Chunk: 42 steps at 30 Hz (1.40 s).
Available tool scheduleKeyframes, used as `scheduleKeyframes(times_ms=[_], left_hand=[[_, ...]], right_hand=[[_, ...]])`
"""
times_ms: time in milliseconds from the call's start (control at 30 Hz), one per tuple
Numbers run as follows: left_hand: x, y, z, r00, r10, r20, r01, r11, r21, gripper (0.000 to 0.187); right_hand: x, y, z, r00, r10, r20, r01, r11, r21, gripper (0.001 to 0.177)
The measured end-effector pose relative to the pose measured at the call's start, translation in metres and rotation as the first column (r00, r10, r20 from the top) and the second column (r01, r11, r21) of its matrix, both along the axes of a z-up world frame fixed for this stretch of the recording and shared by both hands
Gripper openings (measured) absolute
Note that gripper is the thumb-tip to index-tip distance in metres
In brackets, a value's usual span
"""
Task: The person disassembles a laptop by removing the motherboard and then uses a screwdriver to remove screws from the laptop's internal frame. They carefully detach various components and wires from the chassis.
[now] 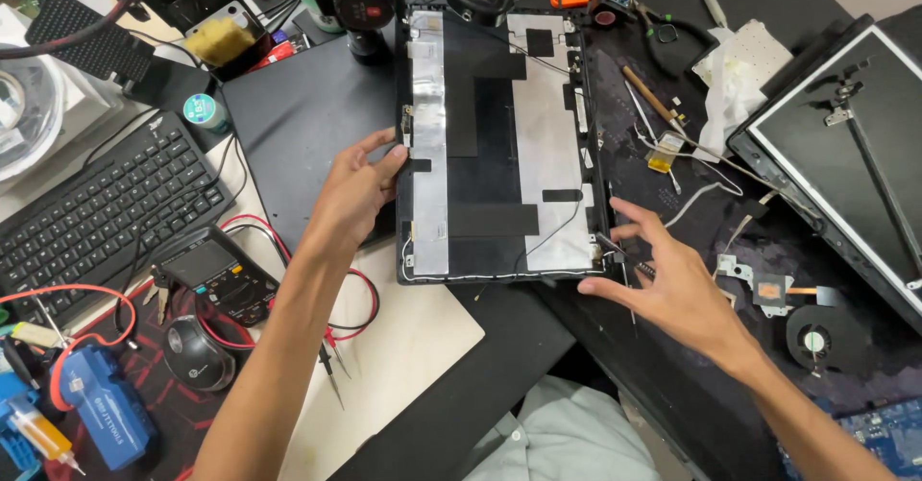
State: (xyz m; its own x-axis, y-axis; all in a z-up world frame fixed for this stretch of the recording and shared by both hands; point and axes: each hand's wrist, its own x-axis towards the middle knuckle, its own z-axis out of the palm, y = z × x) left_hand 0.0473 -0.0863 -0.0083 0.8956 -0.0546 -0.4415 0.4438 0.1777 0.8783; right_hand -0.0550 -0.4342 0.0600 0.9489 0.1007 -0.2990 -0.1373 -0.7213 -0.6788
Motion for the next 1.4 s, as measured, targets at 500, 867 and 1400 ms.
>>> scheduleKeyframes(times_ms=[500, 867, 1400], left_hand=[[-0.045, -0.022, 0.021, 0.849, -0.109, 0.517, -0.135, 0.902, 0.410, 0.043], [-0.119, -0.127, 0.003, 0.387, -0.665, 0.639, -0.259, 0.587, 0.767, 0.032], [-0.114, -0.129, -0.028, 0.262, -0.774, 0.577, -0.257, 0.520, 0.815, 0.039]], right_hand=[[0.022, -0.001, -0.011, 0.979, 0.194, 0.064, -0.199, 0.977, 0.077, 0.086], [0.022, -0.016, -0.006, 0.919, 0.327, 0.218, -0.310, 0.944, -0.108, 0.028], [0.025, 0.005, -0.002, 0.827, 0.504, 0.249, -0.399, 0.838, -0.373, 0.019]])
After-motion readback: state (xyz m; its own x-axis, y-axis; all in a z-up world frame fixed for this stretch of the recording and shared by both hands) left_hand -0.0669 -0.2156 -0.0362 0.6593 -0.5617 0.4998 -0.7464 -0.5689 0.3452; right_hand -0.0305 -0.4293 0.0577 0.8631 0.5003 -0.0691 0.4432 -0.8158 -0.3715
